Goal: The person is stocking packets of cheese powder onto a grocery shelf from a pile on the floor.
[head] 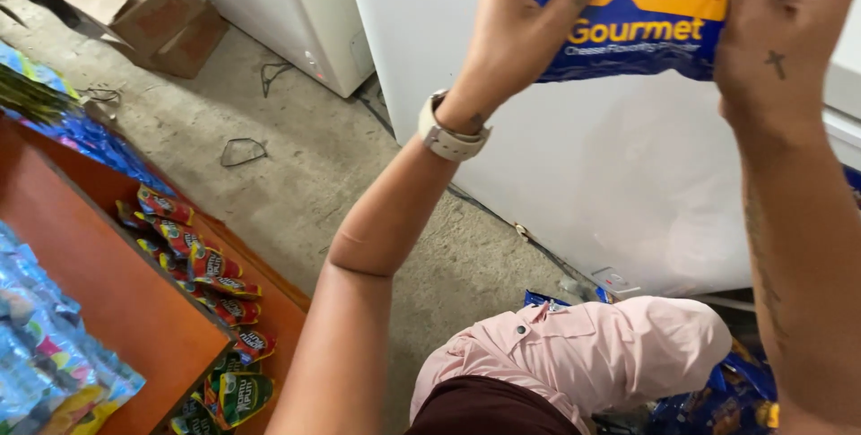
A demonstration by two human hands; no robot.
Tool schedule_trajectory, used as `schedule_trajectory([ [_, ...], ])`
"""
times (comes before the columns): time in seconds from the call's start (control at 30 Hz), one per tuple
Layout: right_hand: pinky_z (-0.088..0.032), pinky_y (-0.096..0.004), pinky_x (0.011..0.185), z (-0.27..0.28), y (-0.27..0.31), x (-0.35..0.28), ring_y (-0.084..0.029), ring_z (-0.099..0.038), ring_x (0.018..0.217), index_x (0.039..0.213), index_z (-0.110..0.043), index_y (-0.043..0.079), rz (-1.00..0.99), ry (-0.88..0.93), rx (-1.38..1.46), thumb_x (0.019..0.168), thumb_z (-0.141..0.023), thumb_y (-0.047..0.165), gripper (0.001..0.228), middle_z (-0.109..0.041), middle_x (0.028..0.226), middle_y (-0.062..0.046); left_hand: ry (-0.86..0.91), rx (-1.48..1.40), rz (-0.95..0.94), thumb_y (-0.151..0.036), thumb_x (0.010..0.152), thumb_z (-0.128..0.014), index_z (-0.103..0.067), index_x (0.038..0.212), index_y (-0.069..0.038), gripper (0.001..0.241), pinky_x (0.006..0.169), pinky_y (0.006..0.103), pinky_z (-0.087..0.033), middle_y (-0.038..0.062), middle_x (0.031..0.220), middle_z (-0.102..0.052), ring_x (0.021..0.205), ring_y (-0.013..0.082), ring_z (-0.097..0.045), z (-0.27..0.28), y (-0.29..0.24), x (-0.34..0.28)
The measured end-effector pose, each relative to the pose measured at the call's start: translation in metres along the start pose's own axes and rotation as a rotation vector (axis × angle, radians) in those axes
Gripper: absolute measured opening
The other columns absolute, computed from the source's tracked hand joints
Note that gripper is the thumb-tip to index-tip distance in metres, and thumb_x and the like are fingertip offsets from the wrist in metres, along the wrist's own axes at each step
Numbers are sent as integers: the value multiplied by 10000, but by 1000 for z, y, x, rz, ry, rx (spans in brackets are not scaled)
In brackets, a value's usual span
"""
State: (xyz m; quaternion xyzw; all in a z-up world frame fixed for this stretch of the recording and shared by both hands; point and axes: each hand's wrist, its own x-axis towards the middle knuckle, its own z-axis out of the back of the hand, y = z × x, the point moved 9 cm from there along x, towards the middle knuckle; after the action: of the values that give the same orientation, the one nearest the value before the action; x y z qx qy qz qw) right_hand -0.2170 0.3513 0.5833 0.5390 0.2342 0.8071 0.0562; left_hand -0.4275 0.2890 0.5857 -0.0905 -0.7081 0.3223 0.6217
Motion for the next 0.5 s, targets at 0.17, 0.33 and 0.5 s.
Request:
schedule_trajectory([
  [0.17, -582, -248, 887, 13, -23, -8, -137, -683, 985, 1216, -570, -53, -107, -88, 28, 1234, -464, 129, 211, -673, 1123, -86, 61, -38, 45, -380, 984, -771, -659, 1192, -16, 435, 669, 228, -700, 85, 918, -800, 776, 107, -830, -23, -4, 0],
  [0.33, -554, -251, 881, 37, -42, -31, -123, -665, 982, 1221, -590, -45, -229, -182, 14, 1229, -497, 144, 212, -677, 1126, -79, 140, -60, 7, -430, 922, -826, -628, 1173, -16, 523, 727, 247, -664, 68, 972, -778, 827, 110, -825, -44, -18, -1],
  [0.5, -527, -256, 875, 94, -36, -60, -110, -647, 979, 1226, -610, -37, -369, -339, -99, 1223, -529, 161, 214, -681, 1130, -72, 249, -265, 44, -340, 906, -840, -634, 1143, -2, 462, 750, 269, -700, 80, 984, -777, 853, 146, -812, -74, -23, 0],
])
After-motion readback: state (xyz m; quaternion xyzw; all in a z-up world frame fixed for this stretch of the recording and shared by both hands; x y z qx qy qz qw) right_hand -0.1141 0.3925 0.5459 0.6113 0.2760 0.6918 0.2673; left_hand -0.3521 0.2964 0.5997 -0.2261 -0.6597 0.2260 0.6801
